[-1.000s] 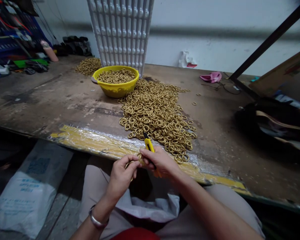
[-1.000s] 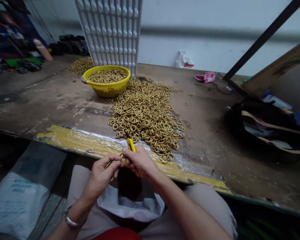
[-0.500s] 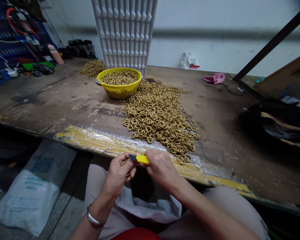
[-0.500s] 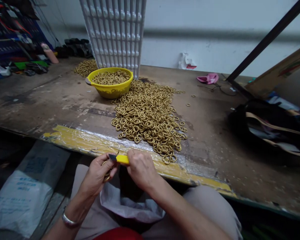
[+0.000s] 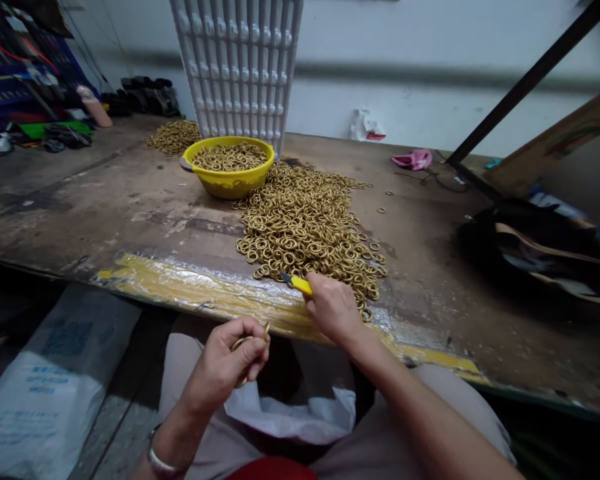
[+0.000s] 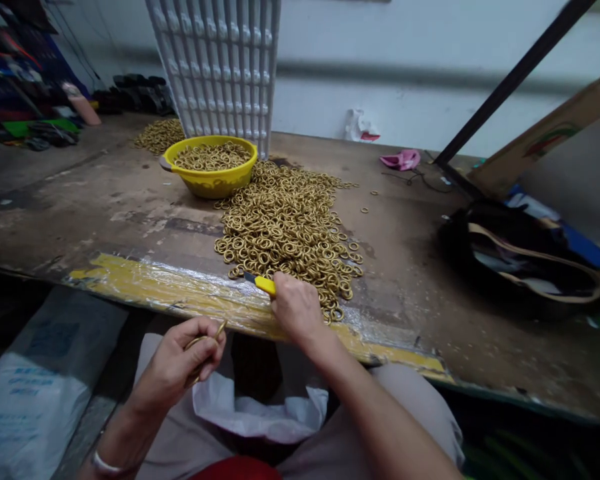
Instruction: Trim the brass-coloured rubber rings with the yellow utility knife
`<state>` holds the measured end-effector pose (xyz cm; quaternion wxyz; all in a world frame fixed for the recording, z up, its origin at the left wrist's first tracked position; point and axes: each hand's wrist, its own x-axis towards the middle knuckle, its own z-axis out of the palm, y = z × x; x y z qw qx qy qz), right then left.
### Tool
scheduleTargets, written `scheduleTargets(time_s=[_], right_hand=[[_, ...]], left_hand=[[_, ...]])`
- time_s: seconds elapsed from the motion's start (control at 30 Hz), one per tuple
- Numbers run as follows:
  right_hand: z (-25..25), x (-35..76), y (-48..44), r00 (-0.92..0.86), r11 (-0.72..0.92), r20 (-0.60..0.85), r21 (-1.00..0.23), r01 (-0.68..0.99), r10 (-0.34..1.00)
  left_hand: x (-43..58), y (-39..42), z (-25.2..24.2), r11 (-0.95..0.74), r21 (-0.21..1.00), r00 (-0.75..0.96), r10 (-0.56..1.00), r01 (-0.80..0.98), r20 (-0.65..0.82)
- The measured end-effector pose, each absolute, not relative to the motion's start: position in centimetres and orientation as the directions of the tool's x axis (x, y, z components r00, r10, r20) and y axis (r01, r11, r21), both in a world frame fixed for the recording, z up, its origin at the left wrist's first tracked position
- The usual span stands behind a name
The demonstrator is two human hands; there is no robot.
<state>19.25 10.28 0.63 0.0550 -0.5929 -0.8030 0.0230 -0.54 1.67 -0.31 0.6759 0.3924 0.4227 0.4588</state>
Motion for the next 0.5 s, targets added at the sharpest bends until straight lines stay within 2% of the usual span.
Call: scheduleTargets(time_s=[0.13,0.27,0.5], right_hand=[[-0.4,18.3,11.1,-0.298,0.304,0.071,-0.100,0.948,0.952],[-1.5,17.2,12.2,-0.292,0.292,0.008,-0.053,0.955,0.956],[-1.9,17.6,12.8,-0.302,0.302,0.020,-0.038,0.952,0.953]], left_hand=[[-0.2,2.0,-1.4,0.342,0.823,0.292,0.929,-0.453,-0.225],[0.5,1.6,-2.4,0.411,0.769,0.314,0.906,-0.490,-0.285],[1.2,1.3,-3.6,0.531,0.649,0.429,0.841,-0.544,-0.328]])
